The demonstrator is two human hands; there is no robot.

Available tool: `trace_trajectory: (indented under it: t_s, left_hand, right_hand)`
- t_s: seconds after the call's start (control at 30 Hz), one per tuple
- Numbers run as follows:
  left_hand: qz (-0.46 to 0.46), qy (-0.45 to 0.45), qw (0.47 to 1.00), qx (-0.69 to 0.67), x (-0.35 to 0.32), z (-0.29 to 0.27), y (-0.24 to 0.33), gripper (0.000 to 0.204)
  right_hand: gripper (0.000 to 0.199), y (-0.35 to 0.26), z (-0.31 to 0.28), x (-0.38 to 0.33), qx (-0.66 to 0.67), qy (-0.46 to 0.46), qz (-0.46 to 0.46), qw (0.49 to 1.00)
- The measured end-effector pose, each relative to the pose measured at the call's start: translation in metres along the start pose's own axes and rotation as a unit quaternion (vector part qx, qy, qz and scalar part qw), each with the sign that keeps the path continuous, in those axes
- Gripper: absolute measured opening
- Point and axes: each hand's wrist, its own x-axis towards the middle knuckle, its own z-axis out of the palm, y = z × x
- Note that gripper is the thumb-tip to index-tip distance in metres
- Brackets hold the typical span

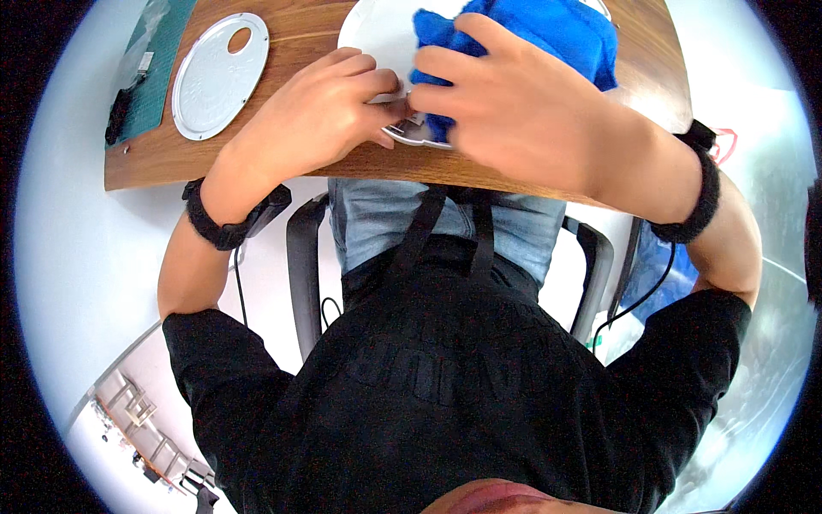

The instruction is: The person wipes the interior of a white plastic appliance lid with a blue cloth, then places the lid onto the main body. They use a screwdriver to fasten several screws into the lid, securing it to the appliance.

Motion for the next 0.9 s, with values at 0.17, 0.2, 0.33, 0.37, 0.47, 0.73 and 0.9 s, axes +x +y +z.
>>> trace_trajectory:
  t_s: [0.17,0.2,0.33,0.37,0.47,0.73,0.9]
  left_hand:
    - [0.002,0.002,1.000,0.011,0.004,0.001,0.002,0.032]
    - [0.003,-0.006,1.000,0.012,0.004,0.000,0.002,0.032]
    - [-0.004,-0.001,1.000,0.001,0.002,0.001,0.001,0.031]
    - [-0.002,0.006,1.000,-0.001,0.002,0.000,0.001,0.030]
    - [-0.003,0.025,1.000,-0.001,0.004,-0.001,0.001,0.026]
    - [-0.007,0.030,1.000,-0.007,-0.009,-0.008,-0.009,0.024]
    - [-0.025,0.028,0.999,-0.026,-0.012,-0.007,-0.004,0.024]
  right_hand:
    - [0.012,-0.002,-0.003,-0.008,-0.003,-0.035,0.031,0.999]
    - [0.012,-0.003,-0.001,-0.005,-0.007,-0.016,0.034,0.999]
    - [0.013,0.000,0.002,0.004,-0.009,-0.003,0.035,0.999]
    - [0.012,0.000,0.001,0.004,-0.003,-0.015,0.032,0.999]
    - [0.012,0.001,-0.001,-0.004,0.007,-0.038,0.029,0.999]
    - [0.020,0.006,0.000,-0.008,0.064,-0.037,0.057,0.996]
    - [0.033,0.019,-0.011,0.002,0.047,0.018,0.130,0.990]
